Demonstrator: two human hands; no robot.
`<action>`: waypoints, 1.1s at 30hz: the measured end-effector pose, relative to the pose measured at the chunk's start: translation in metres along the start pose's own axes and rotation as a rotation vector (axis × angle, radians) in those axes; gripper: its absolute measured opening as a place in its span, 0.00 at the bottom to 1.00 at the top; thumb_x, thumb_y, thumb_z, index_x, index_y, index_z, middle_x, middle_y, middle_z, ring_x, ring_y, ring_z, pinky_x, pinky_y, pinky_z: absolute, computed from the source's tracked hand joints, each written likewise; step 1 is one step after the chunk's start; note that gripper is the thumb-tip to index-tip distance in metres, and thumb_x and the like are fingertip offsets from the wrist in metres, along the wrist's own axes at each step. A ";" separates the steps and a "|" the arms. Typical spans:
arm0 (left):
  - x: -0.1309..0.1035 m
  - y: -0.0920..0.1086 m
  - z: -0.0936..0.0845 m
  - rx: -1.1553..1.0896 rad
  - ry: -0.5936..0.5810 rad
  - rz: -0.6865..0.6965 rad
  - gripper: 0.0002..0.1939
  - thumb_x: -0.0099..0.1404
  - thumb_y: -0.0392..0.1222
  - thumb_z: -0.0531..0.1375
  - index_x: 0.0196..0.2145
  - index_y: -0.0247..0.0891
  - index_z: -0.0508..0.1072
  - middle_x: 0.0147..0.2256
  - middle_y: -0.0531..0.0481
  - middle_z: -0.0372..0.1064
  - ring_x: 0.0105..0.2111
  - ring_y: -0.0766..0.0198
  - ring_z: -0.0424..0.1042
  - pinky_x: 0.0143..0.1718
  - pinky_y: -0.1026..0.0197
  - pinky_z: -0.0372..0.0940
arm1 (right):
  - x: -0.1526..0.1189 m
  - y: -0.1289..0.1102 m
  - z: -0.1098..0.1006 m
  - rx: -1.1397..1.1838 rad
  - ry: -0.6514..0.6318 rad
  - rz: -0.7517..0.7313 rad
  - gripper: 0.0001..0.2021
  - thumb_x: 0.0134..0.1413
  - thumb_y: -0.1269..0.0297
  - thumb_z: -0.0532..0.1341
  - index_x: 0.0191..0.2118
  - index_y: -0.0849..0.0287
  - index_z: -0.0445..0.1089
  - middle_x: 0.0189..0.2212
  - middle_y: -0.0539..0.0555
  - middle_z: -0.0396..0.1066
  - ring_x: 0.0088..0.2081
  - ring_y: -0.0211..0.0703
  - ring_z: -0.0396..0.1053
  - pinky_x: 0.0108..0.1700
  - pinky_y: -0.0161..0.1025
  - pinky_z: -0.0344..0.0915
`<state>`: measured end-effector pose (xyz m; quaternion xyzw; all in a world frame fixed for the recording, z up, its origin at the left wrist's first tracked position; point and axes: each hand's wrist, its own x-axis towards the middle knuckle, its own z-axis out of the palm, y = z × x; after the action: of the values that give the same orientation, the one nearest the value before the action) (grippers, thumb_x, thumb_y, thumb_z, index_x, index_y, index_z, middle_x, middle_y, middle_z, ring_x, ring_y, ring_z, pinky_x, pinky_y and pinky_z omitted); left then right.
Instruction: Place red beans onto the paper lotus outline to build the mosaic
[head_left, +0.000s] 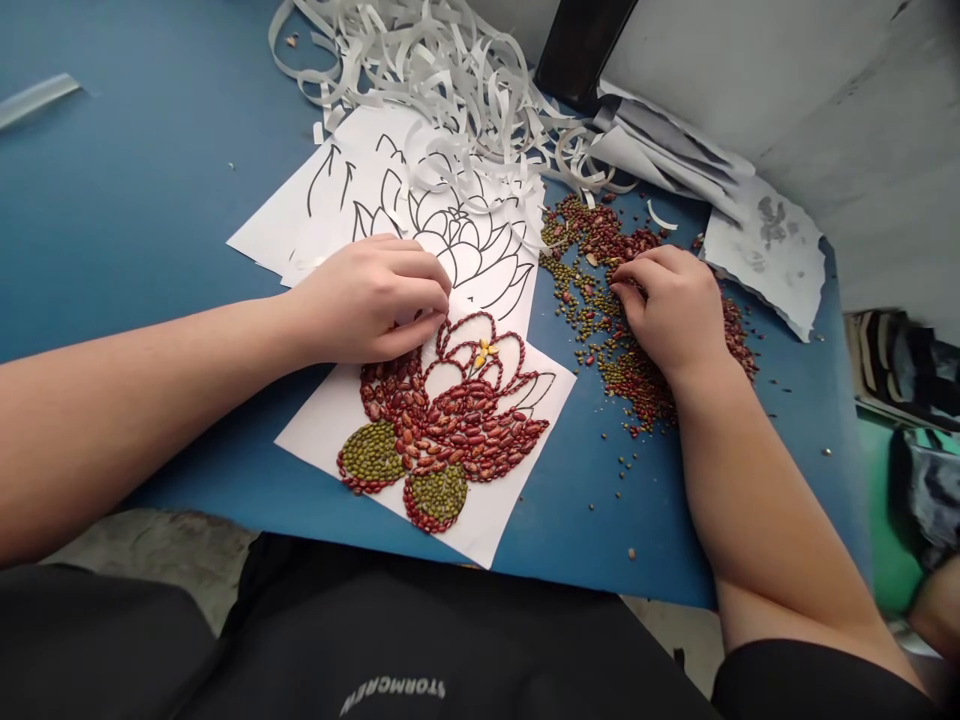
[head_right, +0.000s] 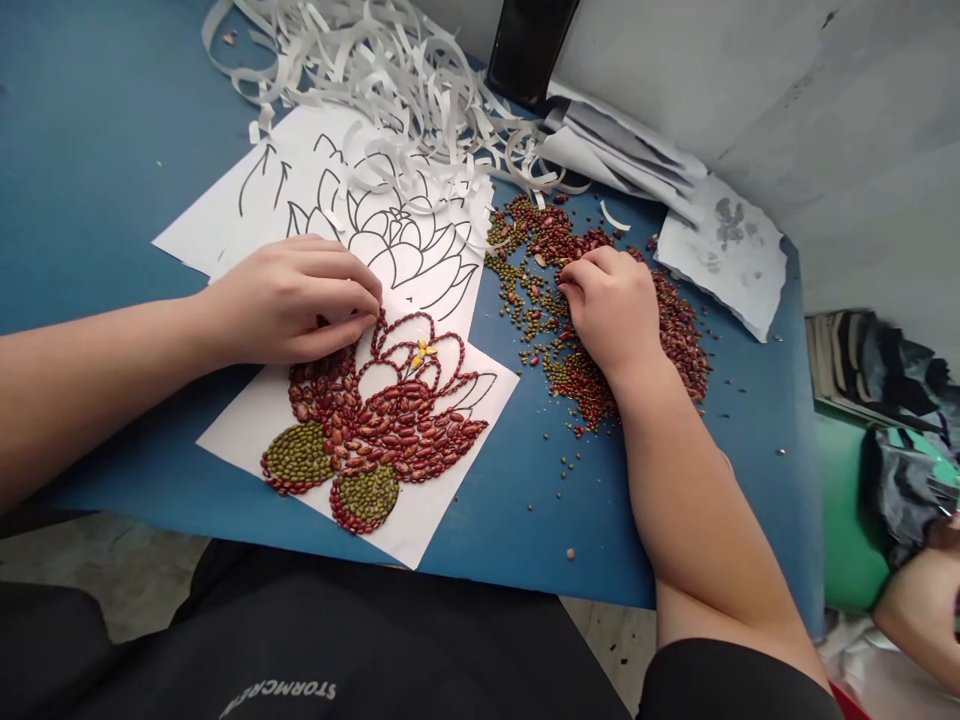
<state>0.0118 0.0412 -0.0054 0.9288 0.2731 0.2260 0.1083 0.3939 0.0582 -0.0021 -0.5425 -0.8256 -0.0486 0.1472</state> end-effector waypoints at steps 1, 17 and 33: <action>0.000 0.000 0.000 -0.007 -0.001 -0.006 0.13 0.69 0.44 0.54 0.34 0.42 0.79 0.39 0.47 0.79 0.38 0.57 0.77 0.45 0.52 0.71 | 0.000 0.000 0.001 0.004 0.003 -0.007 0.09 0.63 0.62 0.60 0.39 0.52 0.79 0.42 0.60 0.77 0.46 0.60 0.73 0.48 0.59 0.69; -0.001 0.001 0.001 -0.048 0.016 -0.011 0.12 0.69 0.43 0.55 0.34 0.42 0.79 0.39 0.46 0.78 0.38 0.55 0.76 0.46 0.50 0.71 | 0.000 0.000 0.003 -0.013 -0.035 0.011 0.09 0.66 0.63 0.57 0.37 0.54 0.75 0.44 0.62 0.75 0.45 0.61 0.70 0.50 0.61 0.63; -0.001 0.002 0.001 -0.029 0.010 -0.010 0.12 0.69 0.43 0.56 0.34 0.43 0.79 0.38 0.47 0.79 0.39 0.56 0.77 0.46 0.51 0.71 | -0.001 0.002 0.000 -0.071 -0.075 -0.030 0.08 0.67 0.62 0.57 0.38 0.53 0.73 0.48 0.63 0.75 0.48 0.63 0.69 0.51 0.62 0.61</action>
<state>0.0123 0.0395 -0.0057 0.9245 0.2751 0.2342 0.1216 0.3963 0.0579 -0.0029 -0.5365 -0.8363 -0.0598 0.0961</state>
